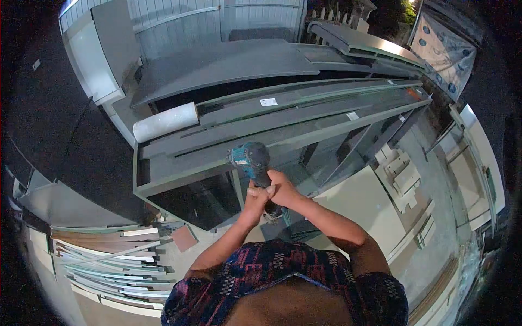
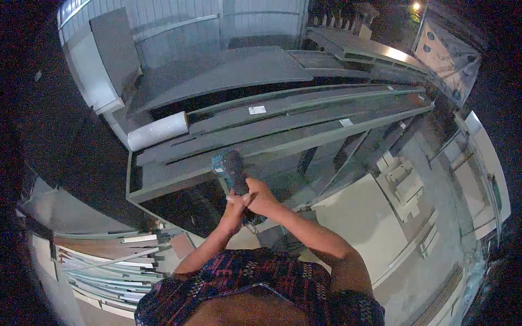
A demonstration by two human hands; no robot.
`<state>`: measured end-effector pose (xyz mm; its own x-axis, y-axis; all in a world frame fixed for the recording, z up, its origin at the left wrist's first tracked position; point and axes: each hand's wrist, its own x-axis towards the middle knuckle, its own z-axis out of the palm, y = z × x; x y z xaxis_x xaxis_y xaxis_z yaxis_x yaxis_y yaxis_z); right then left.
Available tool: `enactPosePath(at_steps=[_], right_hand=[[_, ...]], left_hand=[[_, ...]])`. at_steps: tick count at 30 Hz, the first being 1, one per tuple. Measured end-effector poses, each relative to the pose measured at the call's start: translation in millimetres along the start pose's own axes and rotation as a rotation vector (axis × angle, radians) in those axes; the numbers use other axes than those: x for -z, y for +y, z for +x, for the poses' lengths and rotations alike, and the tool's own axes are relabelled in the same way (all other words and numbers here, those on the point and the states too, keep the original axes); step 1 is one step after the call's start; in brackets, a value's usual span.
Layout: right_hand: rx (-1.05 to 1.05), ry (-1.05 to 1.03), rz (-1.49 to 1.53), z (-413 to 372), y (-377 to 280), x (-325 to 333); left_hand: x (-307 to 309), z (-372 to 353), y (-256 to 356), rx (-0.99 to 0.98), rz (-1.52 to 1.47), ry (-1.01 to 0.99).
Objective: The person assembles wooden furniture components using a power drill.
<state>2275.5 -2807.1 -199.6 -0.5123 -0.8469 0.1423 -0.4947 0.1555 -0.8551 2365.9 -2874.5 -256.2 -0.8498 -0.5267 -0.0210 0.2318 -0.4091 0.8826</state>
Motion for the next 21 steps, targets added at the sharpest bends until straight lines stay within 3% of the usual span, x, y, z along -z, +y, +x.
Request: enactPosePath(at_steps=[3, 5, 6, 7, 9, 12, 18, 21], right_hand=[[0.000, 0.025, 0.070, -1.6, 1.2, -4.9], [-0.108, -0.041, 0.125, -5.3, -6.7, -1.2], [-0.212, -0.108, 0.144, -8.0, -19.0, 5.2], [-0.315, -0.176, 0.164, -10.5, -25.1, 9.7], [-0.252, -0.127, 0.229, -12.6, -7.9, 2.2], [-0.214, -0.097, 0.347, -14.4, -4.4, 4.6], [-0.273, 0.083, 0.492, -26.9, -18.7, 38.9], [-0.254, 0.180, 0.487, -29.2, -12.1, 78.6]], left_hand=[[42.0, 4.8, 33.9, 0.082, 0.436, -0.390], [54.5, -4.3, 76.6, -0.046, 0.764, -0.384], [85.8, 2.4, 68.6, 0.019, 0.679, -0.298], [95.2, 4.9, 86.7, -0.068, 0.694, -0.229], [91.9, 11.3, 101.9, -0.188, 0.778, 0.221], [100.0, 44.6, 98.0, -0.613, 1.170, 0.436], [81.2, 70.2, 73.2, -0.500, 1.662, 0.510], [82.2, 77.3, 69.4, -0.508, 1.688, 0.609]])
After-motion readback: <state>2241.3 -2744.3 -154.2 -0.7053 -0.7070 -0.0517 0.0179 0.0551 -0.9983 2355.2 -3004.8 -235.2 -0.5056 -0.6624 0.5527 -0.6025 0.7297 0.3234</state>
